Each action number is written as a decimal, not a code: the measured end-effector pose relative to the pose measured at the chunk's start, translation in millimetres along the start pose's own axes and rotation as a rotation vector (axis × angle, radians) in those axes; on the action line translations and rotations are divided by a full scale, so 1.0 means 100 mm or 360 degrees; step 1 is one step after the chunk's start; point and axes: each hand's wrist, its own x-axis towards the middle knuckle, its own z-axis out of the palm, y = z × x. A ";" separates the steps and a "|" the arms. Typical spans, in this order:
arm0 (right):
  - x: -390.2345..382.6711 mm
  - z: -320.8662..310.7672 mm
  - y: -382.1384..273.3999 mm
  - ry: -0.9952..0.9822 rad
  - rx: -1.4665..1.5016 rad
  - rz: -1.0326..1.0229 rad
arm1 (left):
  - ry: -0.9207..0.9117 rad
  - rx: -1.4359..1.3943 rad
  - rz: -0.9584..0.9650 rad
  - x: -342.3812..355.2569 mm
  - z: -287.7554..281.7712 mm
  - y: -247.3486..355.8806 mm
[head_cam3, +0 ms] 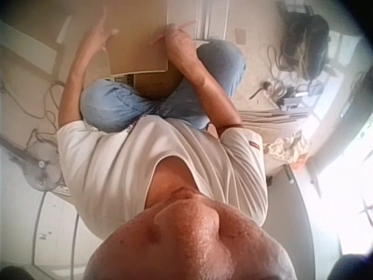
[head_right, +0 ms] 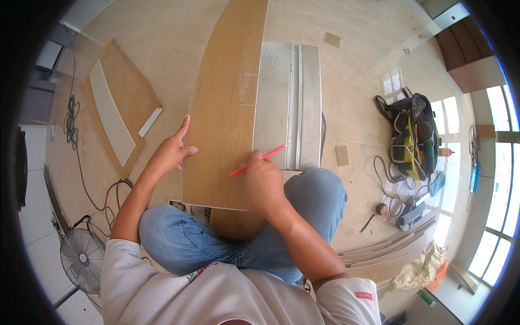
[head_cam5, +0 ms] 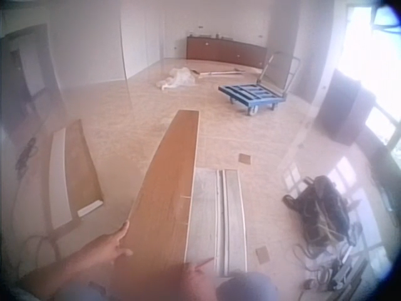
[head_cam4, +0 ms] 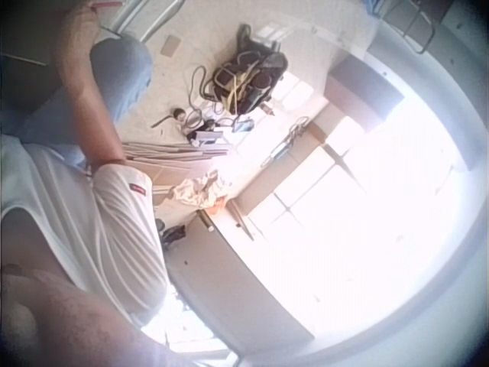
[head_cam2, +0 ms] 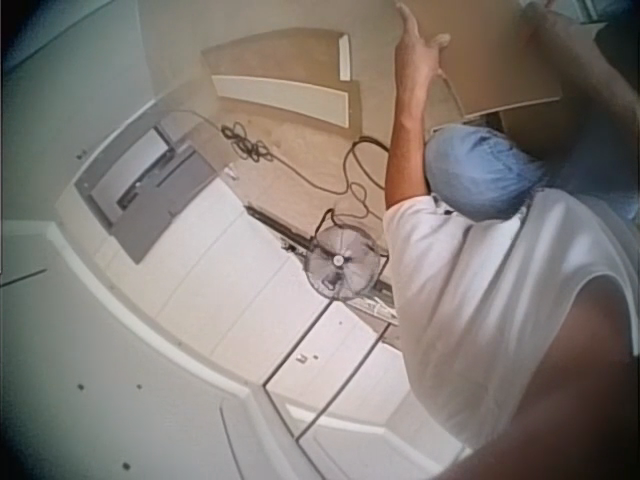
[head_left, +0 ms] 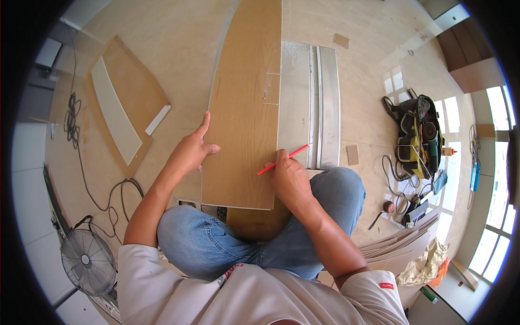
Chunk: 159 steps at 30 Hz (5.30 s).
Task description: The person uses a pencil to mark a notch on a flooring plank and then cuts the marked section out using a table saw.
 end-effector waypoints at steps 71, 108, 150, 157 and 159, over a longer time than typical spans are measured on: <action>-0.09 -0.06 0.01 -0.0041 -0.0363 -0.0140 | -0.0012 0.0146 0.0017 -0.11 0.10 -0.01; -0.28 -0.16 -0.16 -0.0219 -0.0334 -0.0105 | -0.0068 0.0156 -0.0034 -0.36 0.09 -0.02; 1.01 -1.30 0.57 0.0472 -0.0409 -0.0072 | -0.0017 -0.1191 0.0103 -0.52 -0.27 -0.08; -0.04 -0.91 -0.11 -0.0063 -0.0011 -0.0306 | -0.0177 -0.0970 0.0050 -0.47 -0.10 -0.03; -0.34 -0.70 -0.15 -0.0013 0.0015 -0.0248 | -0.0182 -0.0954 0.0048 -0.43 -0.05 -0.02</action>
